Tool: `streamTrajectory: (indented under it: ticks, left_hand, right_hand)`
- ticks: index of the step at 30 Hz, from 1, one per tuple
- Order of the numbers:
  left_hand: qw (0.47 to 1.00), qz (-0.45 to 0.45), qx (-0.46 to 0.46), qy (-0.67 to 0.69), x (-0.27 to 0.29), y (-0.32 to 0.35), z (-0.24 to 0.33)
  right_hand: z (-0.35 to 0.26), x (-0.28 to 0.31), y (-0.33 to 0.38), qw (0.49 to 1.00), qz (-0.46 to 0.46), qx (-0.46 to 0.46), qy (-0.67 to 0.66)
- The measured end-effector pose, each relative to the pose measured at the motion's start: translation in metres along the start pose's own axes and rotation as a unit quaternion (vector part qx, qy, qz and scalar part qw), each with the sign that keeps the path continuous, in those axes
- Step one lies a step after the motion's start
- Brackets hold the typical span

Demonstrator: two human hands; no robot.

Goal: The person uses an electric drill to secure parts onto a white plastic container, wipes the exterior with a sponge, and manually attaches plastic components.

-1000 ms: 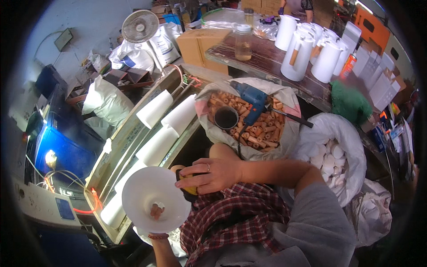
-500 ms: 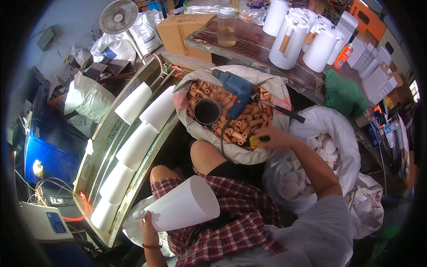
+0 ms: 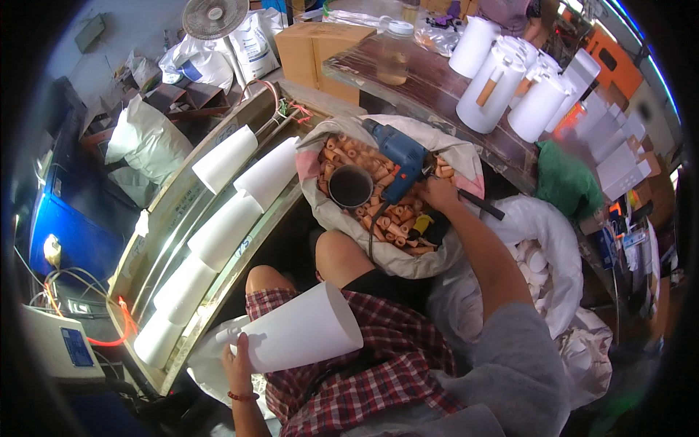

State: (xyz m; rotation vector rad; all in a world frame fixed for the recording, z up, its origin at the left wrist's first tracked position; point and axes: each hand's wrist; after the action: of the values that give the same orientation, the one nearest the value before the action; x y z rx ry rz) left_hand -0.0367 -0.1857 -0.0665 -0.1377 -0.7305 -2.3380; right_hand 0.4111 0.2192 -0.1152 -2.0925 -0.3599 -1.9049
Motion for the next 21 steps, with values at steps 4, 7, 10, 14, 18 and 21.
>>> streamTrajectory:
  ticks: [4, 7, 10, 14, 18, 21]
  left_hand:
    - [0.964, 0.082, -0.14, -0.21, 0.012, 0.016, 0.013]
    - [0.958, 0.09, -0.181, -0.202, 0.017, 0.0, -0.009]
    - [0.979, -0.02, -0.191, -0.065, -0.012, -0.004, 0.035]
    - [0.974, -0.013, -0.222, -0.044, -0.005, -0.006, 0.022]
    - [0.971, -0.003, -0.235, -0.044, -0.004, -0.003, 0.021]
    - [0.968, 0.013, -0.243, -0.061, -0.001, 0.0, 0.021]
  right_hand:
    - [-0.034, 0.082, 0.009, 1.0, -0.031, -0.001, 0.006]
    - [-0.1, 0.152, 0.035, 0.982, 0.049, 0.056, -0.173]
    - [-0.153, 0.169, 0.071, 0.937, 0.068, 0.117, -0.323]
    - [-0.269, 0.155, 0.087, 0.891, -0.059, 0.295, -0.341]
    - [-0.329, 0.133, 0.088, 0.826, -0.089, 0.394, -0.394]
    - [-0.347, 0.118, 0.09, 0.826, -0.134, 0.425, -0.347]
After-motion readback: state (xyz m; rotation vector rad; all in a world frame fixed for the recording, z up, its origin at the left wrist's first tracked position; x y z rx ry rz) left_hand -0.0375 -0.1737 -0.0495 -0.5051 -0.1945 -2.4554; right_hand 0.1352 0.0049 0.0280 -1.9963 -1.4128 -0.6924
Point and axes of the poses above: each hand's wrist, its own y-axis away from the middle knuckle, its own x-axis out of the back of the hand, z = x × y, and after that the axes turned 12 degrees about x, right-handed
